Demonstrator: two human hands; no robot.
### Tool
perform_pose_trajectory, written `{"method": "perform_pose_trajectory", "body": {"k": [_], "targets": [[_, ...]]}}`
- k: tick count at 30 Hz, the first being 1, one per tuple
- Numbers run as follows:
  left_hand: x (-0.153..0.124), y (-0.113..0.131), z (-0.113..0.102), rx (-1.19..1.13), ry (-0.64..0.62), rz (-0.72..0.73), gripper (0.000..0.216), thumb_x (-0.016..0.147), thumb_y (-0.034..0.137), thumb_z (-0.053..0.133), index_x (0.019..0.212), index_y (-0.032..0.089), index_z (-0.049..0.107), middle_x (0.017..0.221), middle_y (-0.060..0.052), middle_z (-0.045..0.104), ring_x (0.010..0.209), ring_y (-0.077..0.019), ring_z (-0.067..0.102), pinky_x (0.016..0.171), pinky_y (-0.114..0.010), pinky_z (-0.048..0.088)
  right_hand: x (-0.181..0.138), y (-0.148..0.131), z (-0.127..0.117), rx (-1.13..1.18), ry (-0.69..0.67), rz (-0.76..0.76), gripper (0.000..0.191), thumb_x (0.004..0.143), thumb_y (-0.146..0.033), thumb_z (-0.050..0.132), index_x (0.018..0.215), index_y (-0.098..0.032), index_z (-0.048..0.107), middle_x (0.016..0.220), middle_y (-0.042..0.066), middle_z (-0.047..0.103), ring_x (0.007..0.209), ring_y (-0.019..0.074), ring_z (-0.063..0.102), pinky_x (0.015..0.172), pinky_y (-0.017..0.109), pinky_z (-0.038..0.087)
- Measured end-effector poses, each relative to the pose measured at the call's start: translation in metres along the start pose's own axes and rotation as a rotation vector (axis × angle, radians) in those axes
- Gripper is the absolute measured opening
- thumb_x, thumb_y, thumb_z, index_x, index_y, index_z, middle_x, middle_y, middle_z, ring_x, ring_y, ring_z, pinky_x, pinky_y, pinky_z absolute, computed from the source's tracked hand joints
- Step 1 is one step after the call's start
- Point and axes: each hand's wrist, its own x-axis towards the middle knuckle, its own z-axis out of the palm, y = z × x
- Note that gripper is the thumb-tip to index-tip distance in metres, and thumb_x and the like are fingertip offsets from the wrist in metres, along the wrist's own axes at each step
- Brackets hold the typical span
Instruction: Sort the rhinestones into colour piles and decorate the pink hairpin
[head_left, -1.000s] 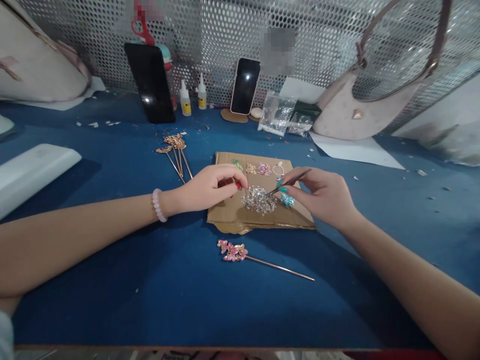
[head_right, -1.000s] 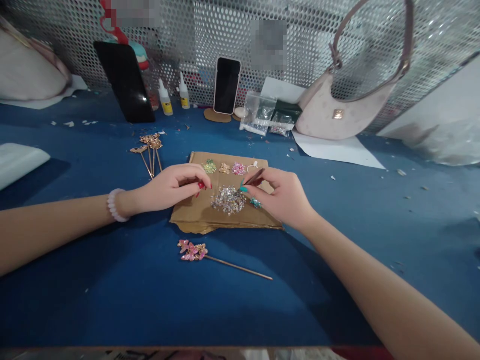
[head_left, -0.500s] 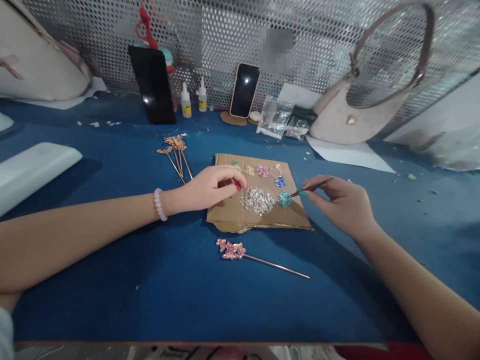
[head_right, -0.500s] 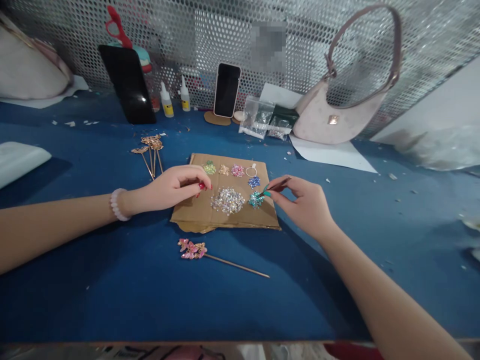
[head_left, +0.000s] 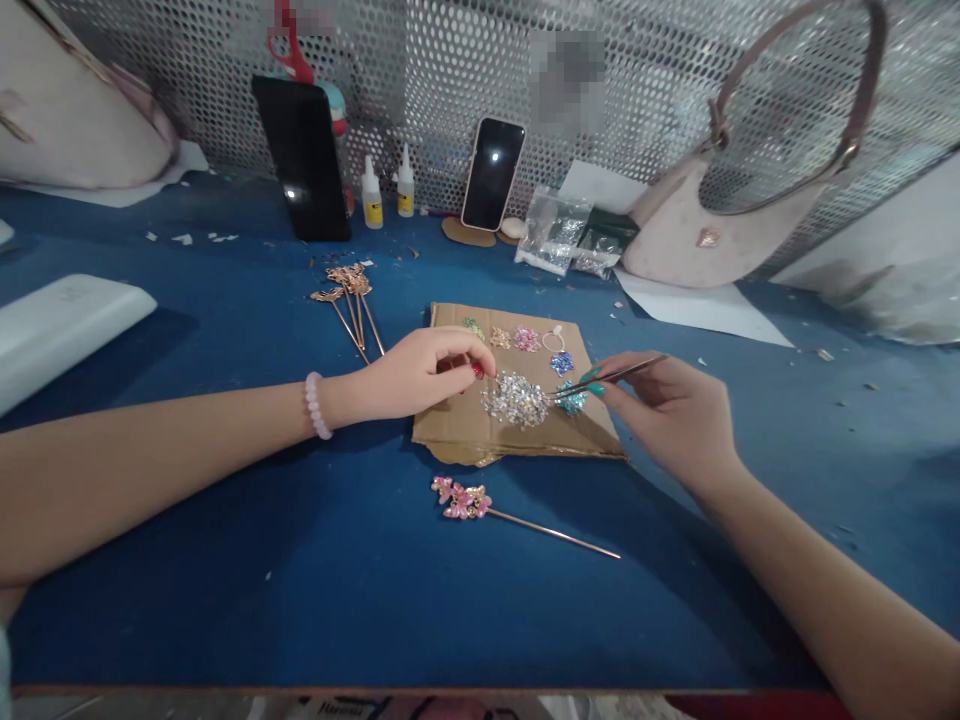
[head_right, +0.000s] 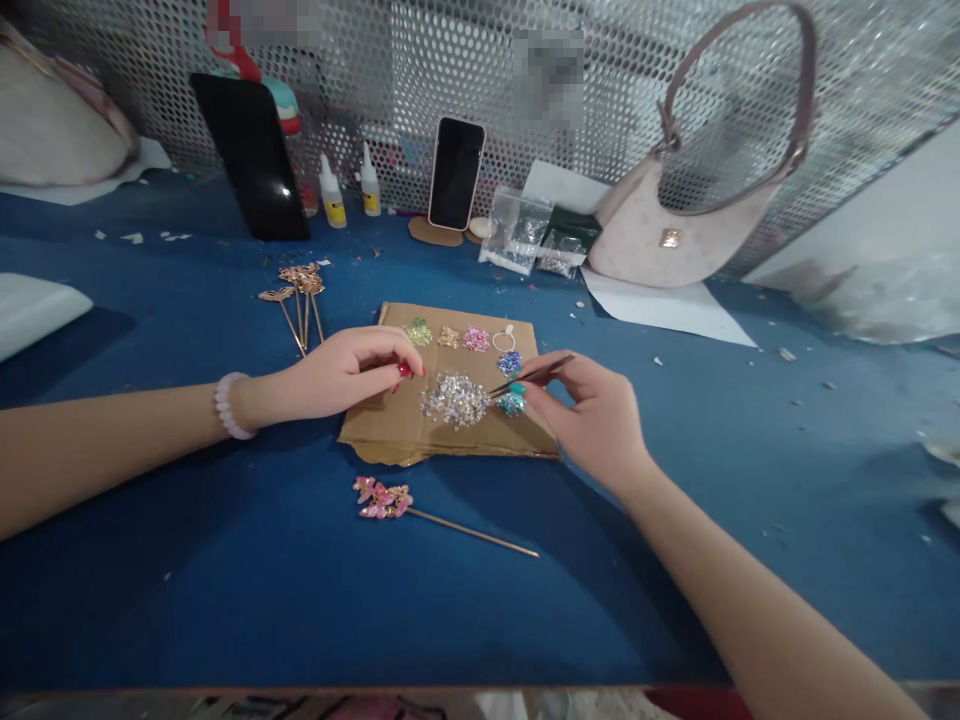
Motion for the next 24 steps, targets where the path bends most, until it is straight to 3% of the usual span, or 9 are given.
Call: {"method": "perform_pose_trajectory", "body": {"k": [8, 24], "targets": [[0.0, 0.001, 0.001, -0.024, -0.004, 0.0, 0.02, 0.081, 0.015, 0.042, 0.087, 0.016, 0.061, 0.085, -0.002, 0.061, 0.061, -0.0087, 0.054, 0.053, -0.019, 0.045, 0.001, -0.022, 0.022, -0.019, -0.135, -0.012, 0.005, 0.077, -0.02, 0.061, 0.077, -0.023, 0.065, 0.078, 0.001, 0.071, 0.071, 0.0164, 0.067, 0.068, 0.03, 0.055], [0.0, 0.003, 0.002, -0.026, 0.004, -0.001, 0.019, 0.08, 0.015, 0.042, 0.085, 0.015, 0.06, 0.086, -0.003, 0.061, 0.062, -0.0087, 0.054, 0.054, -0.019, 0.045, 0.002, -0.024, 0.026, 0.003, -0.139, 0.004, 0.005, 0.077, -0.02, 0.06, 0.076, -0.023, 0.064, 0.079, 0.001, 0.071, 0.073, 0.0165, 0.067, 0.07, 0.03, 0.055]]}}
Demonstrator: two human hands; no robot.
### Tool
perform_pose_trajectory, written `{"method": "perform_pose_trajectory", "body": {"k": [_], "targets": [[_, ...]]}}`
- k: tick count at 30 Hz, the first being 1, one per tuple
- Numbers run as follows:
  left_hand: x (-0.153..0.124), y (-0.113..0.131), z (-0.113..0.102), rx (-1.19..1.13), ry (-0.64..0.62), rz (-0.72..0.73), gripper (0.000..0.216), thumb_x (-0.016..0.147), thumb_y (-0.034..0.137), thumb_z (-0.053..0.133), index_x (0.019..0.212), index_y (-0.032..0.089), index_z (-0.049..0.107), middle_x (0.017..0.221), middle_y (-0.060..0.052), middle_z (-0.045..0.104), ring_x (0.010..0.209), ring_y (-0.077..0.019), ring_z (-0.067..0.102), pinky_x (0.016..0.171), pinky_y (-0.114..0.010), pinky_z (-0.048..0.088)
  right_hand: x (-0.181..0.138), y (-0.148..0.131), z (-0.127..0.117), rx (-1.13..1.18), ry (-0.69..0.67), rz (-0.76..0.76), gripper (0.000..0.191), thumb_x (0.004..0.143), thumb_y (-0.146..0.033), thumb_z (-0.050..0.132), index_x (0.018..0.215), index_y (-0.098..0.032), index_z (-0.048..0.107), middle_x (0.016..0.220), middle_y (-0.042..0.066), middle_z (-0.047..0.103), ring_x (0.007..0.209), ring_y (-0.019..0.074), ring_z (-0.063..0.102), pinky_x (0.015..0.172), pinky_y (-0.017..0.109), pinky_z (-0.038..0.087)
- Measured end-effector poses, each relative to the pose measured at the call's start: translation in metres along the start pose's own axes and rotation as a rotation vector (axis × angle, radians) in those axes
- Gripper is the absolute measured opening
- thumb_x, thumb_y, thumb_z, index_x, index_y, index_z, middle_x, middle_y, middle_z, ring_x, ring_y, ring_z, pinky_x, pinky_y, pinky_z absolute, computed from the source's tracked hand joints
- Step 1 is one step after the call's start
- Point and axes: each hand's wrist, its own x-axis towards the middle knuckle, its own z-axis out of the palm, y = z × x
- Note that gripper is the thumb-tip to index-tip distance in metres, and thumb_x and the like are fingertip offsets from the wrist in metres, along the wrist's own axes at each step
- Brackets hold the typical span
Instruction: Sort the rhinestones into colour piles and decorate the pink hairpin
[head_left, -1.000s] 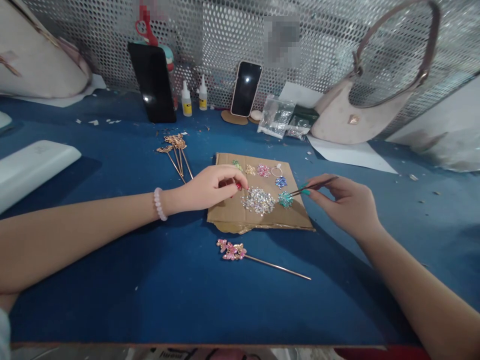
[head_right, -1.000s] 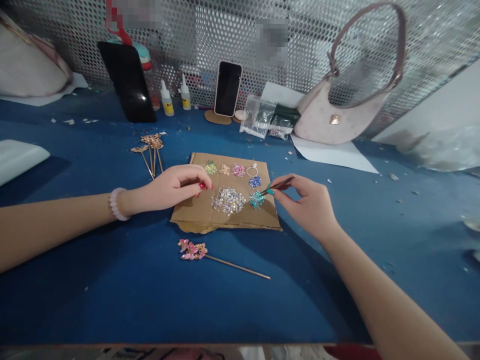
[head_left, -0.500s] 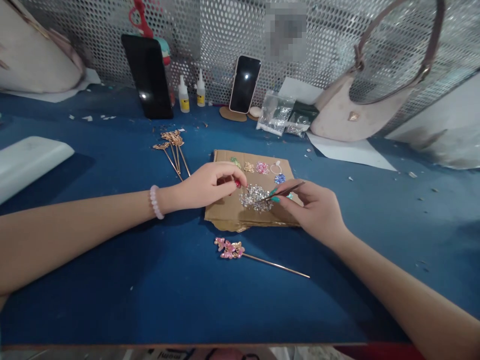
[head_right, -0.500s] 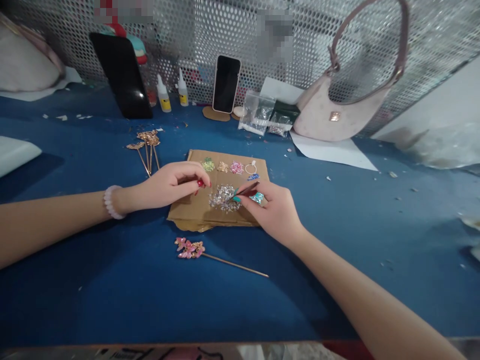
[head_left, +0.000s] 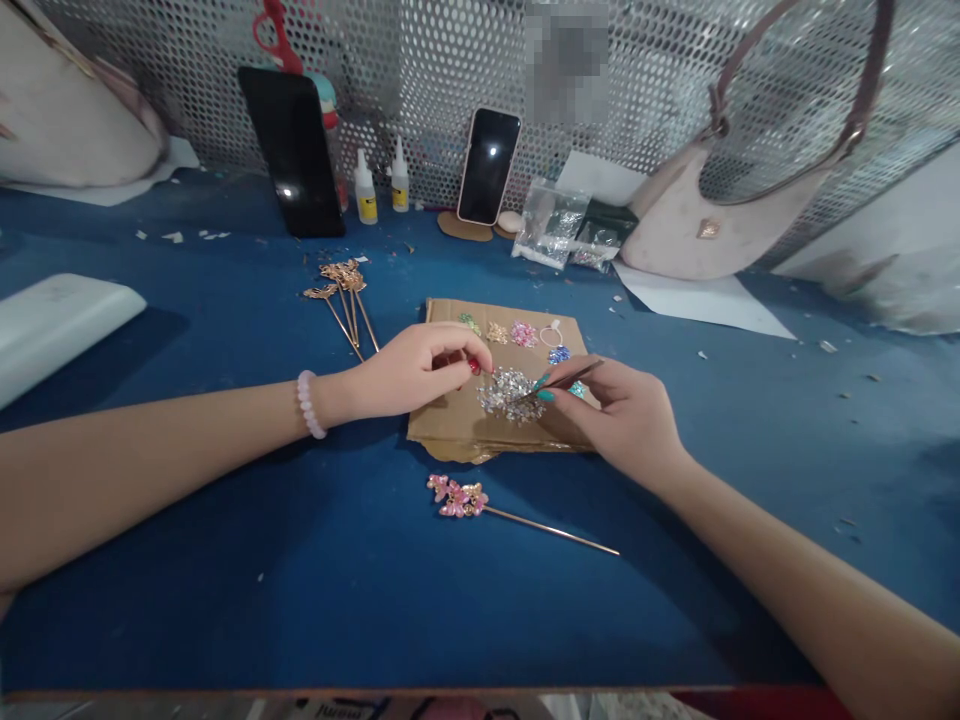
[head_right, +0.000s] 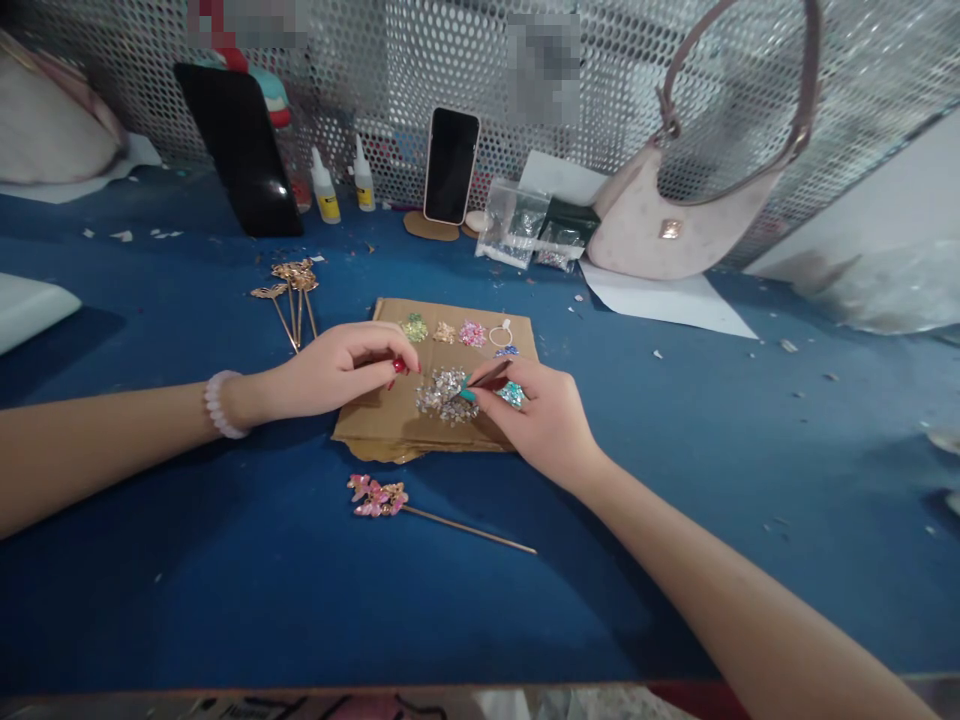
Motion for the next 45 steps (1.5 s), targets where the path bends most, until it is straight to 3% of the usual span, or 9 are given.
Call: {"method": "perform_pose_trajectory", "body": {"k": [45], "targets": [[0.0006, 0.0018, -0.0016, 0.002, -0.012, -0.013, 0.019, 0.081, 0.016, 0.042, 0.086, 0.016, 0.061, 0.081, -0.002, 0.06, 0.06, -0.0086, 0.054, 0.053, -0.019, 0.044, -0.0011, -0.0046, -0.0016, -0.062, -0.013, -0.01, 0.005, 0.077, -0.021, 0.06, 0.076, -0.025, 0.064, 0.078, 0.001, 0.072, 0.072, 0.0186, 0.068, 0.069, 0.033, 0.055]]}}
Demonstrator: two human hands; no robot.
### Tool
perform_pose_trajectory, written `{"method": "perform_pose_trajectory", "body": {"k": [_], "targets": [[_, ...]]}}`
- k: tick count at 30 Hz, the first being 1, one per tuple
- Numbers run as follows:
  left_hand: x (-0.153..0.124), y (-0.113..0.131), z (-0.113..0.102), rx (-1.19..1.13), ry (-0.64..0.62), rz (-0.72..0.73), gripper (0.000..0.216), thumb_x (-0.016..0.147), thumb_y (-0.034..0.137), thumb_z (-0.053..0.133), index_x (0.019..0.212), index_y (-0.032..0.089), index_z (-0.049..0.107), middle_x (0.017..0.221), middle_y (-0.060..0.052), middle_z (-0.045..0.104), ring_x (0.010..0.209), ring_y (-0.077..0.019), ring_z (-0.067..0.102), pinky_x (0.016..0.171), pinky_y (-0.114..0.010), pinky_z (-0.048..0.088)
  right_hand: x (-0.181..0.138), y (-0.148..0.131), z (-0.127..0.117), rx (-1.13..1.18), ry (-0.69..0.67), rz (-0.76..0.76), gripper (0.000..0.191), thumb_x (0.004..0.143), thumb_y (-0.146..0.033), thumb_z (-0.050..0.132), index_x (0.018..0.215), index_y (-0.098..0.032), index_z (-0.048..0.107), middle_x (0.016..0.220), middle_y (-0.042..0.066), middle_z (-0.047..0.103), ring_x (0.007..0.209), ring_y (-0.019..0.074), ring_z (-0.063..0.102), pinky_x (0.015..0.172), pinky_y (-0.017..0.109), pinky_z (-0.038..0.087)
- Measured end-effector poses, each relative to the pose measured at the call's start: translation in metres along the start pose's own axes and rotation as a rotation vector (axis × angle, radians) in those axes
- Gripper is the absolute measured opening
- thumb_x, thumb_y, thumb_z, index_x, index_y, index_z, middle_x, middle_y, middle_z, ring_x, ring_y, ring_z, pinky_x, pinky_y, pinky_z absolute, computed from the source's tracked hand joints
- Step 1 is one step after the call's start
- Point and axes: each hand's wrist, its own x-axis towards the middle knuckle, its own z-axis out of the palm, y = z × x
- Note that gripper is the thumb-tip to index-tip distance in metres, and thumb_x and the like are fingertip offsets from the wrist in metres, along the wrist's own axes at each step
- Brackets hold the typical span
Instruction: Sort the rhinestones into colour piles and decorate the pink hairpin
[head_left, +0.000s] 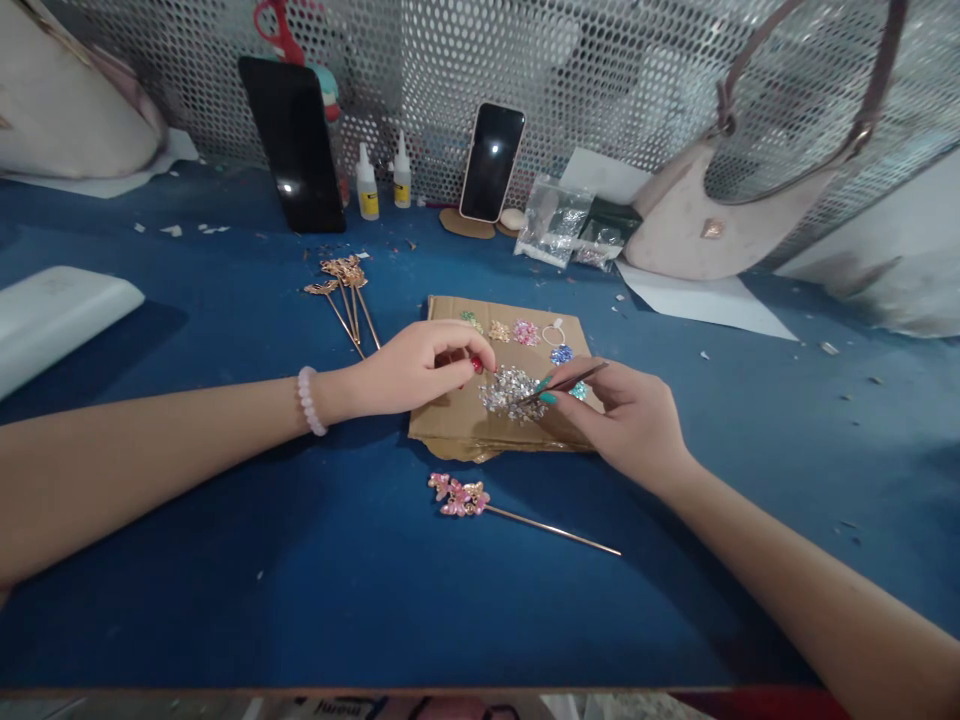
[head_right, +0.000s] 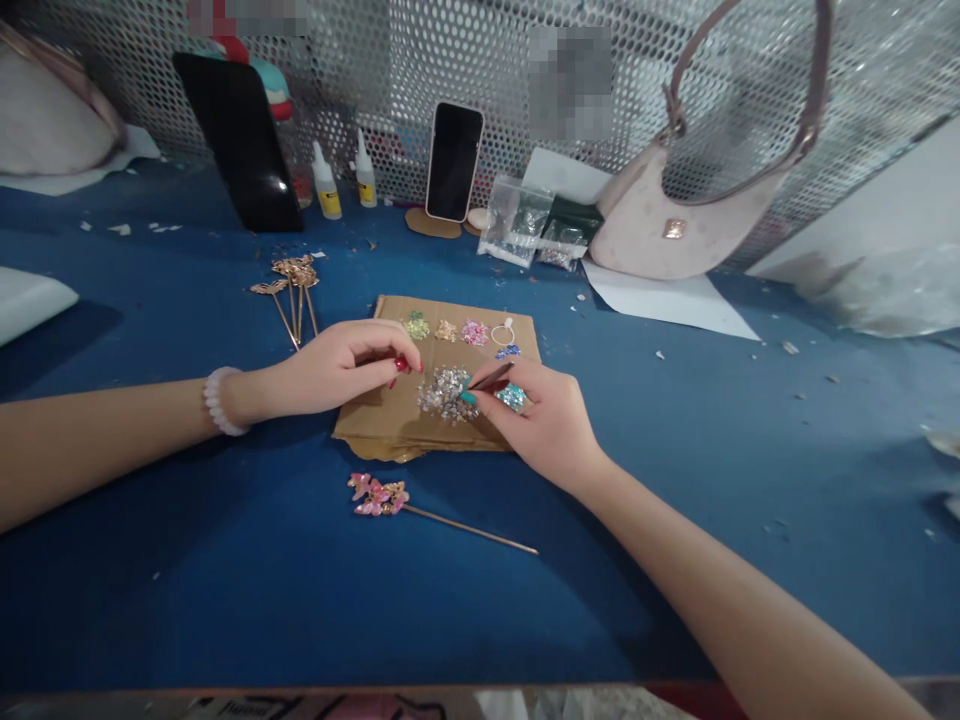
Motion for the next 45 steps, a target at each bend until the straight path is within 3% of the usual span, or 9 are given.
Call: {"method": "perform_pose_trajectory", "body": {"k": [25, 34, 45], "targets": [[0.001, -0.003, 0.001, -0.011, 0.001, 0.013, 0.02, 0.081, 0.014, 0.043, 0.088, 0.015, 0.061, 0.084, -0.002, 0.06, 0.06, -0.0084, 0.054, 0.054, -0.019, 0.044, -0.002, 0.007, 0.002, 0.049, 0.089, 0.008, 0.005, 0.076, -0.018, 0.062, 0.076, -0.022, 0.064, 0.079, 0.001, 0.071, 0.072, 0.0165, 0.067, 0.069, 0.031, 0.054], [-0.001, -0.004, 0.0, 0.014, 0.009, 0.003, 0.02, 0.082, 0.016, 0.043, 0.089, 0.016, 0.062, 0.086, -0.002, 0.061, 0.063, -0.0096, 0.054, 0.052, -0.019, 0.043, 0.027, 0.036, -0.002, 0.127, 0.233, 0.131, 0.006, 0.072, -0.024, 0.065, 0.075, -0.019, 0.064, 0.071, 0.001, 0.068, 0.065, 0.0165, 0.063, 0.061, 0.033, 0.051], [-0.001, -0.004, 0.0, -0.018, 0.02, -0.006, 0.019, 0.082, 0.014, 0.043, 0.089, 0.017, 0.061, 0.085, -0.001, 0.058, 0.063, -0.0094, 0.054, 0.052, -0.019, 0.044, 0.055, 0.056, 0.004, 0.117, 0.213, 0.105, 0.006, 0.073, -0.024, 0.064, 0.077, -0.019, 0.063, 0.071, 0.001, 0.067, 0.064, 0.0157, 0.062, 0.061, 0.032, 0.049]]}}
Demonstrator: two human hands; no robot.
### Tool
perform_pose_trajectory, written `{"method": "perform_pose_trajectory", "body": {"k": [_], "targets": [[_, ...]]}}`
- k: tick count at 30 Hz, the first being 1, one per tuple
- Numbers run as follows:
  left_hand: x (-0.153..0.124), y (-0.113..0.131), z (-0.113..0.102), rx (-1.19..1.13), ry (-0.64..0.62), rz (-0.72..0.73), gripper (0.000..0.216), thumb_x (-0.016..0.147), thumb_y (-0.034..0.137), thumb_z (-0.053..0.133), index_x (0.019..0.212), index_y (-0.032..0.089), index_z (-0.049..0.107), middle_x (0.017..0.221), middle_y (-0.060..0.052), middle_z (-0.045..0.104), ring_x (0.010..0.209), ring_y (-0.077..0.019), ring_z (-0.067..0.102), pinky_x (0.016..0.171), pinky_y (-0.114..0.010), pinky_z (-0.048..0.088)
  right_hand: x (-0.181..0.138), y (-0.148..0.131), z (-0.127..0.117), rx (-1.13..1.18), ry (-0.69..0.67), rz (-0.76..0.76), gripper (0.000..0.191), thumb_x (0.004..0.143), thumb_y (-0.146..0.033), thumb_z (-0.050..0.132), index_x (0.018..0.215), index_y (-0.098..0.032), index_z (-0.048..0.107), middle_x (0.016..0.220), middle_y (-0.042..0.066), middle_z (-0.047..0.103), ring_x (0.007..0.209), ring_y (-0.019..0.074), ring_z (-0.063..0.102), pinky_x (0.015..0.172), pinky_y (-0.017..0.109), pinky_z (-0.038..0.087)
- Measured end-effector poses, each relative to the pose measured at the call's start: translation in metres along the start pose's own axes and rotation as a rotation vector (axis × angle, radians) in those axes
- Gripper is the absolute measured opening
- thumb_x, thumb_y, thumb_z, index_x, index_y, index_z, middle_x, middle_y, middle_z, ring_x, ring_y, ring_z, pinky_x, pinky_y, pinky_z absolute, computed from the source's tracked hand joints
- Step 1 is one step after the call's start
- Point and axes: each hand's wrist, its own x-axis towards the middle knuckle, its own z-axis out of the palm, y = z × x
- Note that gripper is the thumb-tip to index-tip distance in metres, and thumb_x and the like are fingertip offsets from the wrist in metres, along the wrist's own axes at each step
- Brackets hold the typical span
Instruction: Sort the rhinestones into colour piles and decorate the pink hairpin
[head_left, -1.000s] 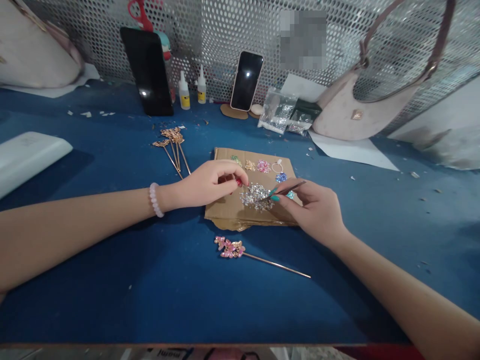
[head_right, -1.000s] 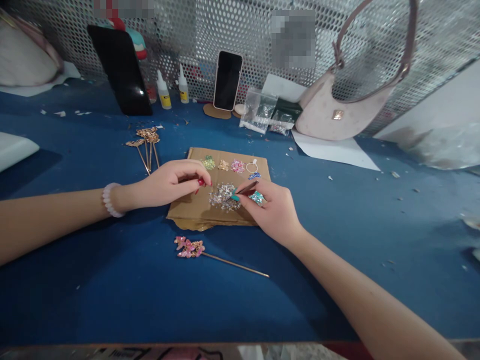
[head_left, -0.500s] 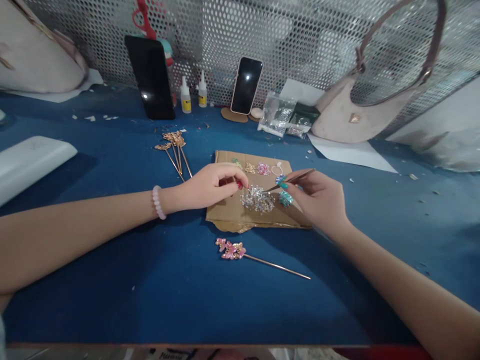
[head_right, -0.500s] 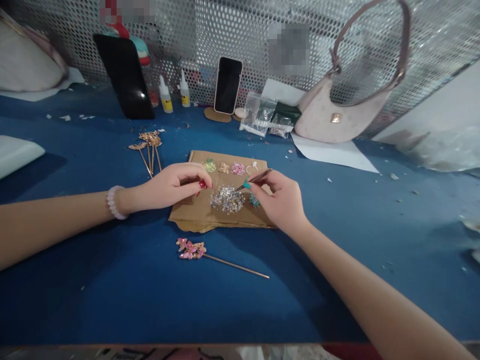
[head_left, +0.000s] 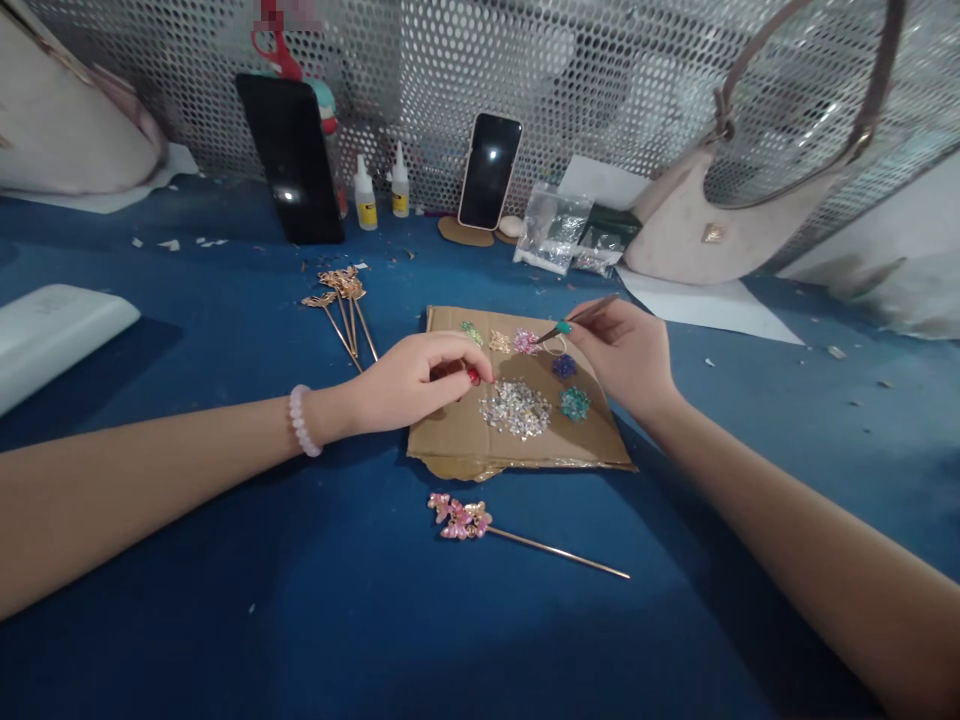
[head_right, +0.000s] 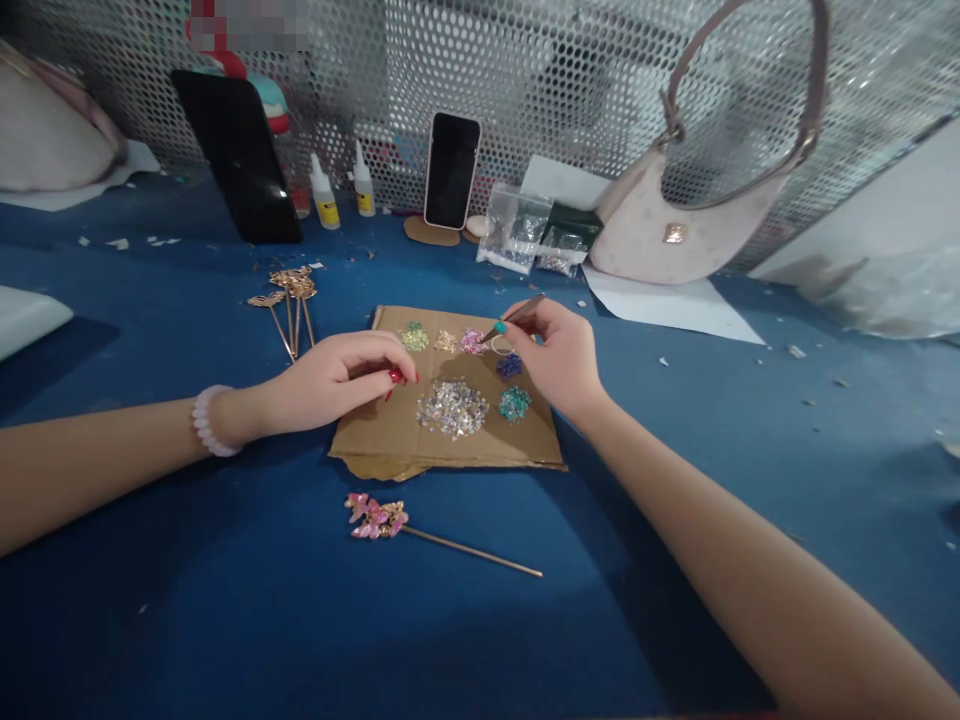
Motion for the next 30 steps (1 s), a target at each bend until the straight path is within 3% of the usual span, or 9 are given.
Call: {"method": "perform_pose_trajectory", "body": {"k": [5, 8, 13, 17, 30], "targets": [[-0.004, 0.001, -0.002, 0.11, -0.028, 0.094, 0.02, 0.084, 0.011, 0.042, 0.089, 0.017, 0.06, 0.086, -0.002, 0.059, 0.075, -0.0125, 0.056, 0.062, -0.022, 0.046, -0.007, 0.0, -0.003, 0.057, 0.02, -0.003, 0.004, 0.075, -0.02, 0.064, 0.078, -0.02, 0.063, 0.075, 0.0, 0.067, 0.067, 0.0146, 0.062, 0.064, 0.031, 0.051], [-0.008, 0.005, -0.001, 0.151, -0.109, 0.244, 0.023, 0.083, 0.007, 0.042, 0.096, 0.016, 0.058, 0.09, -0.004, 0.058, 0.08, -0.0127, 0.055, 0.07, -0.024, 0.046, -0.017, -0.009, -0.007, 0.087, 0.008, -0.027, 0.004, 0.075, -0.018, 0.064, 0.077, -0.021, 0.062, 0.078, 0.001, 0.067, 0.068, 0.014, 0.063, 0.063, 0.03, 0.053], [-0.009, 0.014, 0.0, 0.287, -0.29, 0.447, 0.017, 0.079, 0.006, 0.048, 0.091, 0.016, 0.056, 0.088, -0.006, 0.06, 0.082, -0.0171, 0.052, 0.079, -0.032, 0.043, -0.037, -0.019, -0.018, 0.142, -0.164, -0.11, 0.006, 0.077, -0.018, 0.063, 0.077, -0.023, 0.062, 0.076, 0.002, 0.068, 0.074, 0.0171, 0.066, 0.069, 0.033, 0.055], [-0.007, 0.014, -0.002, 0.281, -0.438, 0.472, 0.014, 0.082, 0.01, 0.051, 0.094, 0.016, 0.056, 0.089, -0.006, 0.062, 0.08, -0.0176, 0.051, 0.079, -0.033, 0.042, -0.043, -0.021, -0.024, 0.209, -0.309, -0.207, 0.014, 0.077, -0.011, 0.062, 0.082, -0.023, 0.062, 0.076, 0.002, 0.069, 0.074, 0.0172, 0.066, 0.068, 0.033, 0.055], [-0.002, 0.013, -0.005, 0.227, -0.476, 0.463, 0.021, 0.081, 0.009, 0.05, 0.099, 0.015, 0.058, 0.087, -0.006, 0.065, 0.079, -0.0185, 0.054, 0.077, -0.034, 0.046, -0.04, -0.028, -0.024, 0.207, -0.413, -0.253, 0.016, 0.079, -0.008, 0.059, 0.085, -0.023, 0.06, 0.07, 0.001, 0.067, 0.067, 0.0149, 0.064, 0.062, 0.031, 0.054]]}}
